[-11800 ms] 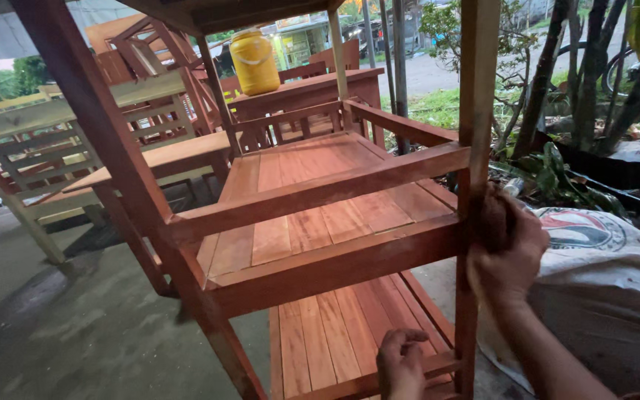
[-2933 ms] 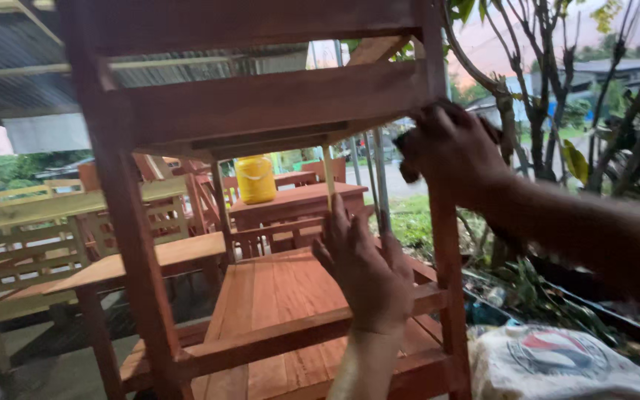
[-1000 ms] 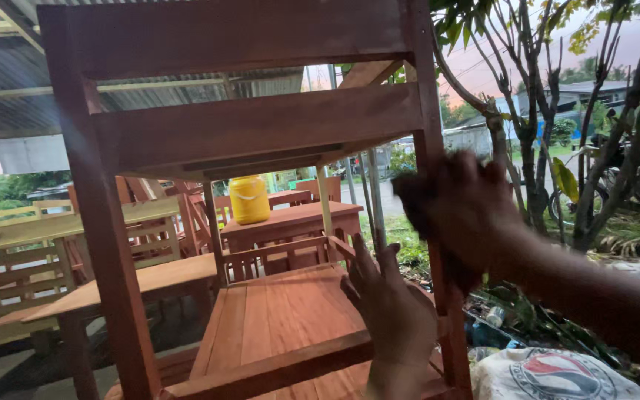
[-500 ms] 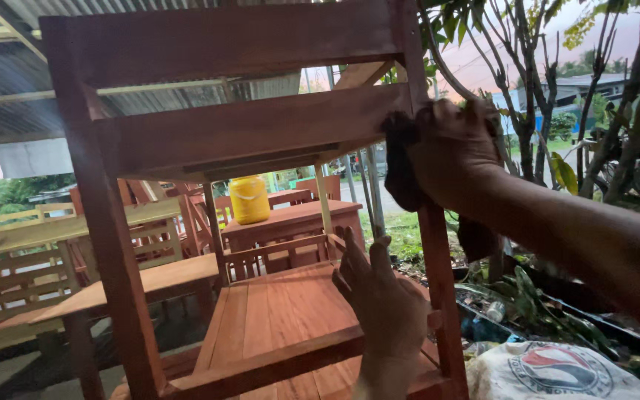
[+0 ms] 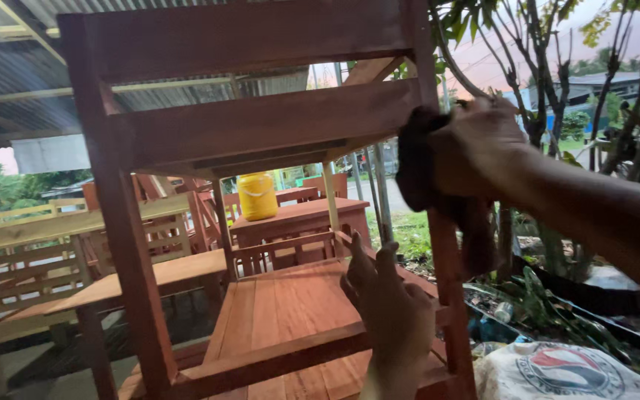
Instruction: The person wipes a reddish wood stain or oil onto a wooden furniture frame using a dark cloth, working over the legs, rails, side panels and tabletop surfaces of the piece, moving around it to reach different sides.
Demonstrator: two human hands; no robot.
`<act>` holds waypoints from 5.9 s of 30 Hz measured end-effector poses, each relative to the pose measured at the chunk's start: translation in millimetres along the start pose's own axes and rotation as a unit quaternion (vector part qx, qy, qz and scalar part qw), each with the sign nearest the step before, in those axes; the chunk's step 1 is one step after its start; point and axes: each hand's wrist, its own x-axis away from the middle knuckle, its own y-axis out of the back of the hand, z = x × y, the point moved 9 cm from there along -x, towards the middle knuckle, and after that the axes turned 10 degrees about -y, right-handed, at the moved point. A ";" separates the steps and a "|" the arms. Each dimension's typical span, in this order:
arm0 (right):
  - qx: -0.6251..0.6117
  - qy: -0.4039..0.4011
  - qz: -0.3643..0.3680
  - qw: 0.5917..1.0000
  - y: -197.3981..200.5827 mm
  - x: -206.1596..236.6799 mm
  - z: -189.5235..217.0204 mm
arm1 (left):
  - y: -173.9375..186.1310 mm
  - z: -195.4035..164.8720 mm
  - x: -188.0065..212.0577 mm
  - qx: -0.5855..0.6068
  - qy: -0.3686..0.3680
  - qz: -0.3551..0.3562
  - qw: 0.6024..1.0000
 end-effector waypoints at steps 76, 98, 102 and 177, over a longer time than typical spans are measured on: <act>-0.301 0.067 0.276 0.910 -171.6 226.9 134.0 | 24.2 2.2 46.3 -0.011 -0.057 -0.008 0.998; -0.800 -0.169 0.286 0.499 -250.1 300.3 153.2 | 32.9 9.2 53.9 -0.033 -0.050 -0.015 0.998; -0.783 -0.242 -0.066 0.570 -235.3 281.2 122.7 | 53.3 10.4 44.8 -0.047 -0.062 -0.032 0.996; -0.903 0.150 -0.065 0.398 87.9 252.5 286.3 | 226.6 162.0 102.4 0.154 0.171 -0.133 0.964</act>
